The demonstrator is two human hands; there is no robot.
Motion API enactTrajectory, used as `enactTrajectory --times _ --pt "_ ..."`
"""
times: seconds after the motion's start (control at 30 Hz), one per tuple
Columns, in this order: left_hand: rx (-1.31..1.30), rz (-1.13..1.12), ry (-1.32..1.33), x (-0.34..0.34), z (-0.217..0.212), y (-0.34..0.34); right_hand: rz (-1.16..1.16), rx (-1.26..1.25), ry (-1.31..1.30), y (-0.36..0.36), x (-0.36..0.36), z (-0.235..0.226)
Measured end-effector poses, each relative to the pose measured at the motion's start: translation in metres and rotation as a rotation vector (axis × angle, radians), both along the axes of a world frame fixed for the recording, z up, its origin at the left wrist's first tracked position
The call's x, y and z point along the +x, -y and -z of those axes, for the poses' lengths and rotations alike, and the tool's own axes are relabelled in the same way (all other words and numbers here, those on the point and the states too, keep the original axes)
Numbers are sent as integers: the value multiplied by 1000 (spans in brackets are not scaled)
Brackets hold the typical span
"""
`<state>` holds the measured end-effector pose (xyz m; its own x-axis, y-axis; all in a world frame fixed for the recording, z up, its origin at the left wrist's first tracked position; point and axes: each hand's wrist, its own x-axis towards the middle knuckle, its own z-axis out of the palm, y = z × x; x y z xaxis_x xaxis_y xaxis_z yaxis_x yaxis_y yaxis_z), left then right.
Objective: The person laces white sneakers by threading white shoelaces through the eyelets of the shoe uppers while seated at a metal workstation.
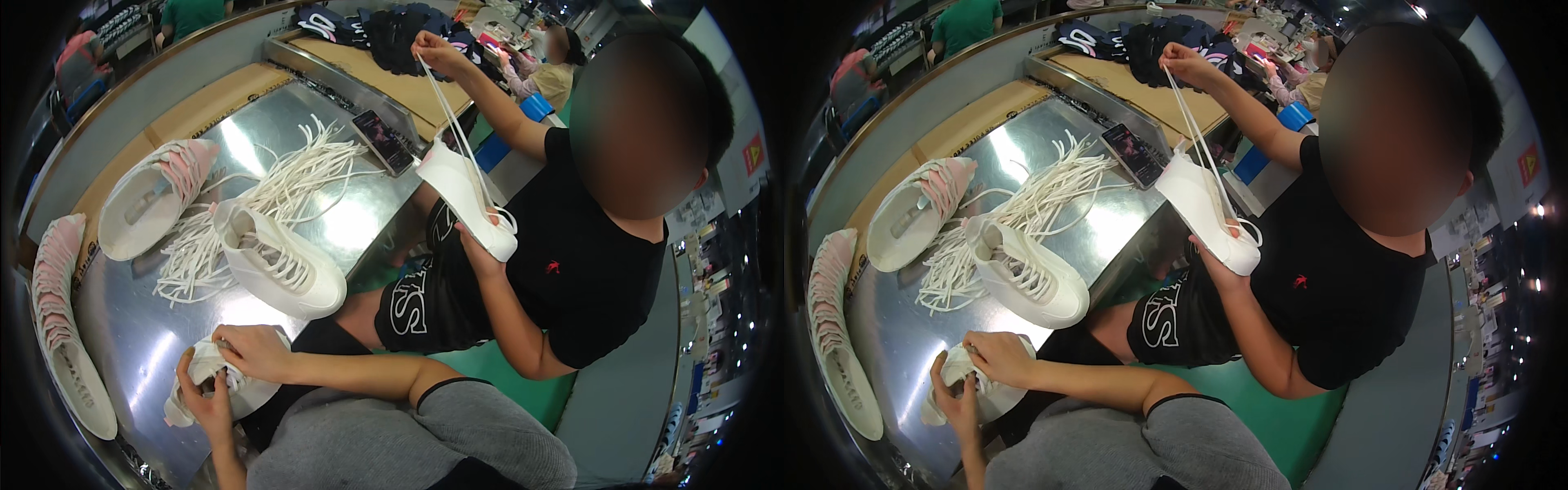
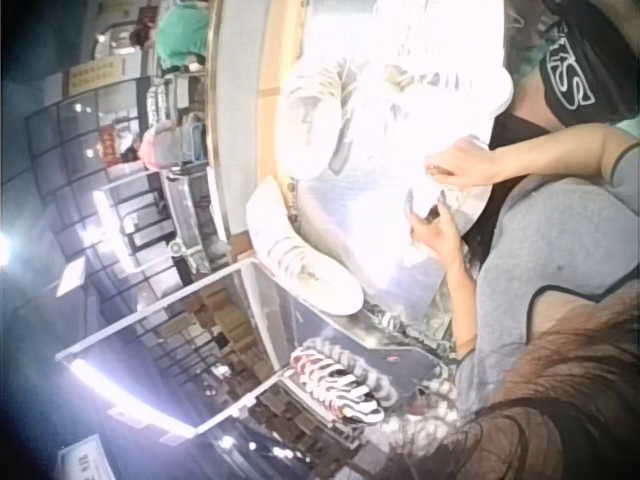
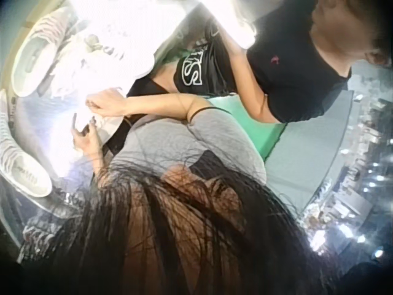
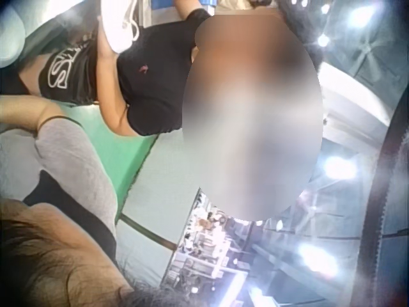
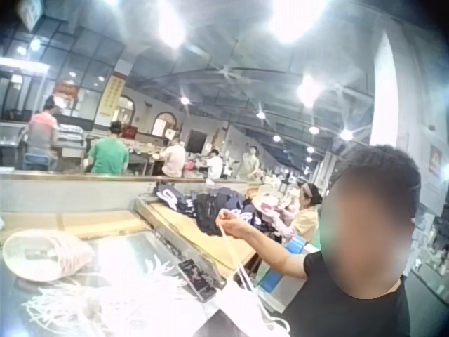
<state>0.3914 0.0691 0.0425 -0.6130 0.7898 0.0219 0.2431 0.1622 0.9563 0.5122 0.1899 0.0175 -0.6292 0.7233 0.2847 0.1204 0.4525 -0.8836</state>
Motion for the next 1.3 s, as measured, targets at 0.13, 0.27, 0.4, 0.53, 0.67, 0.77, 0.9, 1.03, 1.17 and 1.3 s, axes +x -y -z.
enactTrajectory --times 0.13,0.27,0.4,0.53,0.67,0.77,0.9,1.03,1.17,1.3 --pt "-98 279 333 -35 -18 14 55 -53 187 -14 -18 15" --pt "-184 184 415 -26 -39 -9 71 -373 -260 -40 -3 -12" --pt "-116 211 559 -29 -31 -8 -140 2 -110 -17 10 -36" --pt "-137 204 551 -31 -29 -5 -244 357 8 -12 0 -35" --pt "-164 244 466 -27 -34 -7 -251 474 88 -12 0 -24" --pt "-130 209 426 -26 -37 -9 -232 252 -56 -14 -1 -16" --pt "-113 154 323 -29 -24 -11 -548 44 -262 9 18 -53" --pt "-62 94 308 -31 -13 -25 -798 -175 -258 22 31 -59" --pt "-82 38 298 -32 -13 -32 -620 -54 -241 31 27 -44" --pt "-127 85 131 -33 -24 -22 -338 -238 -121 14 4 -14"
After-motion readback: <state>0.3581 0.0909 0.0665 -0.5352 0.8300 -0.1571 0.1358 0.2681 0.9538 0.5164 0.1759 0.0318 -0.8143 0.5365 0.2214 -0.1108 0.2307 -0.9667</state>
